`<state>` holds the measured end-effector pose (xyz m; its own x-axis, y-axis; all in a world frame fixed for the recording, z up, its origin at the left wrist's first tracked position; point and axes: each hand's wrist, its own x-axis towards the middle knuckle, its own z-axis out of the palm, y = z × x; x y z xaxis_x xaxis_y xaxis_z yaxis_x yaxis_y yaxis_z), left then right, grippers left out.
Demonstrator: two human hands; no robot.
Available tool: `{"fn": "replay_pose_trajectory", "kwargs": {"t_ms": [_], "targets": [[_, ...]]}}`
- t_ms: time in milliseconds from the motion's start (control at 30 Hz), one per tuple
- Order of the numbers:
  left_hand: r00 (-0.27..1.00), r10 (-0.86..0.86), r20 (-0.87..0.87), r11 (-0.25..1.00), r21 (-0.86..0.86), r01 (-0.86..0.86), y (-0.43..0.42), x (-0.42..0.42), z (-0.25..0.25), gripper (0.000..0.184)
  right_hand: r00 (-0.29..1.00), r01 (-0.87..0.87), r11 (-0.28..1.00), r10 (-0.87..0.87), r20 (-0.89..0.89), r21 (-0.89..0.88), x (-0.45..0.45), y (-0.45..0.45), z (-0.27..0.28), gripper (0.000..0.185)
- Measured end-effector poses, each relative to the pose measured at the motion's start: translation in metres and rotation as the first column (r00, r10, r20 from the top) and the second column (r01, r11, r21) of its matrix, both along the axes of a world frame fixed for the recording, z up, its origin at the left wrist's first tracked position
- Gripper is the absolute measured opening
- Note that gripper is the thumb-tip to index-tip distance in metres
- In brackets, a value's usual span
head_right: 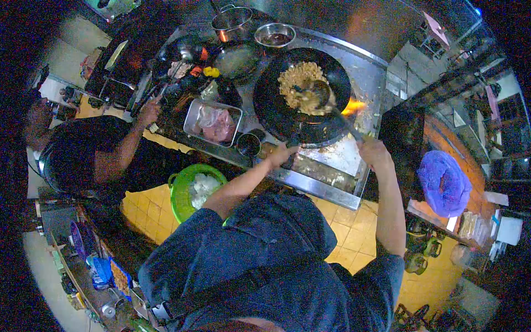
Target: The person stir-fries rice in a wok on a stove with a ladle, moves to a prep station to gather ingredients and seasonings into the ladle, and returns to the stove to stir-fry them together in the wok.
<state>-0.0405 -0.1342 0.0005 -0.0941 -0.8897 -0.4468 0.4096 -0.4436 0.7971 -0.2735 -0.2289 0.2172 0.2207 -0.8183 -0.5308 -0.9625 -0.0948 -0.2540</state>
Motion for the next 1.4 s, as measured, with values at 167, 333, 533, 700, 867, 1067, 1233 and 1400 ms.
{"fn": "replay_pose_trajectory", "kwargs": {"t_ms": [167,333,533,700,867,1067,1233,1400], "targets": [[0.928,0.022,0.371,0.997,0.054,-0.046,0.004,-0.005,0.049,0.015,0.812,-0.572,0.598,0.314,-0.492,-0.561,0.037,-0.007,-0.223,0.025],[0.989,-0.041,0.143,0.999,0.021,0.039,-0.001,0.006,0.012,0.024,0.939,-0.335,0.941,0.338,-0.070,0.053,-0.016,-0.035,-0.048,0.038],[0.991,-0.095,-0.092,0.944,0.308,0.119,-0.015,0.001,0.012,0.020,0.980,-0.197,0.953,0.187,-0.062,-0.230,0.050,0.016,-0.120,0.043],[0.858,0.097,-0.504,0.976,0.216,0.017,0.034,-0.034,0.187,0.017,0.899,-0.403,0.895,0.346,-0.269,-0.194,0.000,0.062,0.022,0.036],[0.776,0.038,-0.630,0.884,0.383,0.268,0.024,0.000,0.157,0.020,0.851,-0.516,0.786,0.423,-0.312,-0.341,-0.014,0.097,0.018,0.047],[0.961,-0.012,-0.276,0.931,0.347,0.111,0.095,-0.050,0.163,0.017,0.923,-0.372,0.837,0.284,-0.261,-0.402,-0.015,0.131,-0.003,0.053],[0.965,-0.062,-0.256,0.939,0.314,0.144,0.048,-0.031,0.169,0.016,0.948,-0.314,0.877,0.266,-0.176,-0.364,-0.013,0.144,0.002,0.051],[0.997,-0.037,-0.063,0.980,0.194,0.049,0.079,-0.040,0.147,0.024,0.988,-0.140,0.909,0.105,-0.110,-0.392,-0.015,0.141,-0.034,0.046]]}}
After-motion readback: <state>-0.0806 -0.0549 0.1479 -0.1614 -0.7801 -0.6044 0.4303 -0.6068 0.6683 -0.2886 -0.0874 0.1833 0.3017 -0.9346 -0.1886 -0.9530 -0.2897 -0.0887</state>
